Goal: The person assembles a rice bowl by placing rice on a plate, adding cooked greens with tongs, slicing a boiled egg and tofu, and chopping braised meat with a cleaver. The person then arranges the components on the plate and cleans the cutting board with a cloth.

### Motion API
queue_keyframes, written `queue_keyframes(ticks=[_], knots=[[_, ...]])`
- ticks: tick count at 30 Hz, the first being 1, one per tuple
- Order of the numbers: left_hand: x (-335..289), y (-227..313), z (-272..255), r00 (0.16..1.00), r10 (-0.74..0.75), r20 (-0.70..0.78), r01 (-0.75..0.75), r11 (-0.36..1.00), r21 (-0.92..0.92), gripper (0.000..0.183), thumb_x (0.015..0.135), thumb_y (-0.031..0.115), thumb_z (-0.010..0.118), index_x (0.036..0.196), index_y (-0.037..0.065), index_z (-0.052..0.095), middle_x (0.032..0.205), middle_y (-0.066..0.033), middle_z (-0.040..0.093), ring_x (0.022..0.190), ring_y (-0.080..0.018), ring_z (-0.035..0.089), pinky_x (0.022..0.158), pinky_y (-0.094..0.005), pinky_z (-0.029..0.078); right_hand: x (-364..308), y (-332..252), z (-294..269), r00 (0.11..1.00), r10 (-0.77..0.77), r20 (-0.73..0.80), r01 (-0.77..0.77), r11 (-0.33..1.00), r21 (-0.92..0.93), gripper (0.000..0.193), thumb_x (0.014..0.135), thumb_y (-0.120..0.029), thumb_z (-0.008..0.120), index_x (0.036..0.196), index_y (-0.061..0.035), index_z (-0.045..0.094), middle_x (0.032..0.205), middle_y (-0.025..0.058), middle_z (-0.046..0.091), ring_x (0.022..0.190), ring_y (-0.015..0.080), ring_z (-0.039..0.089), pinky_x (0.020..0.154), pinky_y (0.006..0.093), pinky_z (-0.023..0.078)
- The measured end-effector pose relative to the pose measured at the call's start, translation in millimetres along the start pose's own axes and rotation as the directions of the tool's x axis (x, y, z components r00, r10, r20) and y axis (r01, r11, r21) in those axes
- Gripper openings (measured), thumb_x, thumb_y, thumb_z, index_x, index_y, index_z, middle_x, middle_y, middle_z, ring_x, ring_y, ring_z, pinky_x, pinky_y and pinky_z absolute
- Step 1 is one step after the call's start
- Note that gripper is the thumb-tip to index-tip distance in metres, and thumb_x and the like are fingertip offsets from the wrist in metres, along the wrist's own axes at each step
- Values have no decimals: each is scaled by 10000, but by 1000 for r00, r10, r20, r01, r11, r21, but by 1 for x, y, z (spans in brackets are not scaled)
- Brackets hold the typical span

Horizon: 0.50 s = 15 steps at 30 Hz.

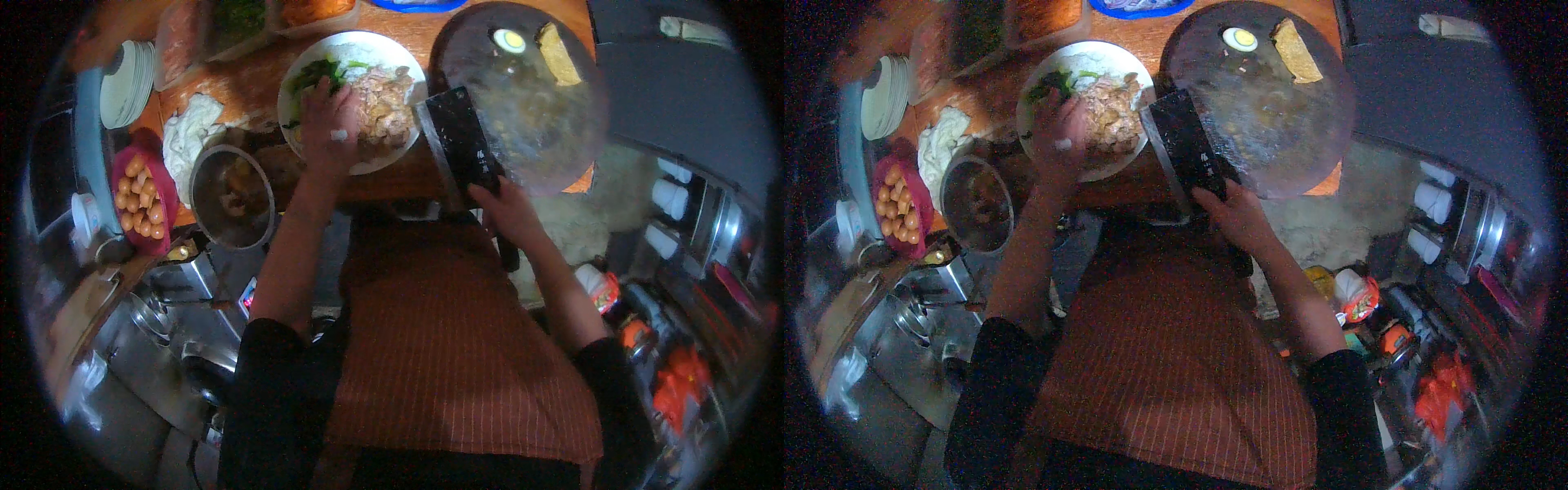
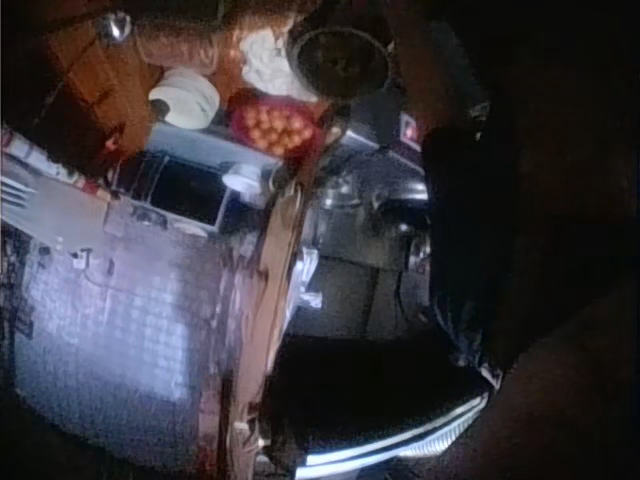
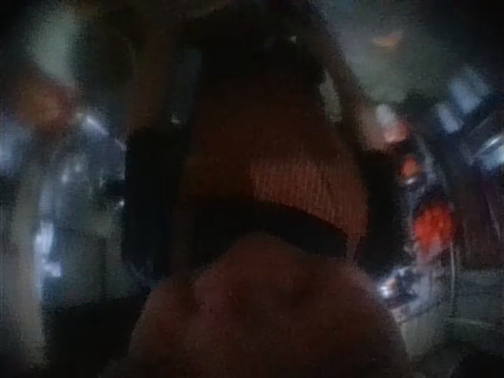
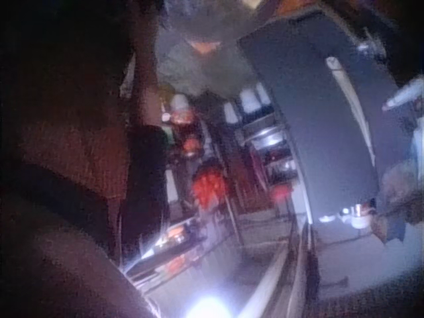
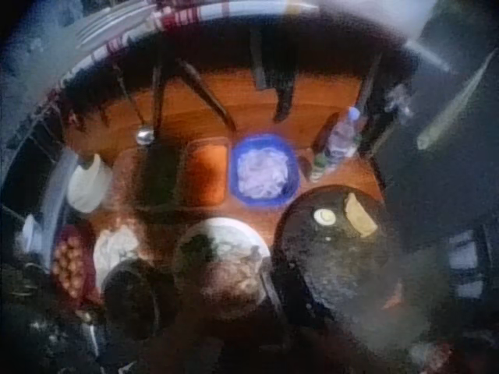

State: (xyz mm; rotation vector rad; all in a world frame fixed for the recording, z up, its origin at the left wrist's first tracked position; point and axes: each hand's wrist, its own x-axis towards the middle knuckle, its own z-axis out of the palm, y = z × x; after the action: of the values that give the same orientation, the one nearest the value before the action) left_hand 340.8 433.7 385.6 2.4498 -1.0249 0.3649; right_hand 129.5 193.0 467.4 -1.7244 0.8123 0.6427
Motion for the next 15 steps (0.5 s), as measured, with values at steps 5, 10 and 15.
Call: queue_keyframes(ticks=[5, 10, 15], knots=[[15, -6, 17, 997, -79, -10, 79, 997, -24, 288, 865, 97, 599, 1145, 73, 663, 1152, -98, 684, 1235, -364, 529, 1082, -573, 333, -7, 2, -2, 999, 31, 29, -33, 997, 72, 322, 933, -381, 631, 974, -62, 626, 635, 27, 602, 538, 126, 588, 503, 314, 467], [28, 5, 15, 990, -97, 102, 87, 991, 103, 334, 853, 83, 607, 1184, 101, 649, 1198, -77, 671, 1266, -346, 507, 1096, -566, 324, -8, 9, -5, 999, 14, 30, -17, 996, 88, 304, 938, -368, 629, 976, -67, 624, 633, 22, 597, 528, 121, 574, 500, 309, 463], [29, 20, 6, 990, 81, 117, -88, 994, 62, 337, 842, 116, 652, 1178, 138, 666, 1259, -39, 637, 1323, -308, 446, 1090, -593, 322, -13, 15, -10, 1000, -17, 3, 17, 999, 30, 307, 943, -350, 629, 1010, -51, 625, 693, 24, 605, 611, 127, 567, 555, 329, 464]])
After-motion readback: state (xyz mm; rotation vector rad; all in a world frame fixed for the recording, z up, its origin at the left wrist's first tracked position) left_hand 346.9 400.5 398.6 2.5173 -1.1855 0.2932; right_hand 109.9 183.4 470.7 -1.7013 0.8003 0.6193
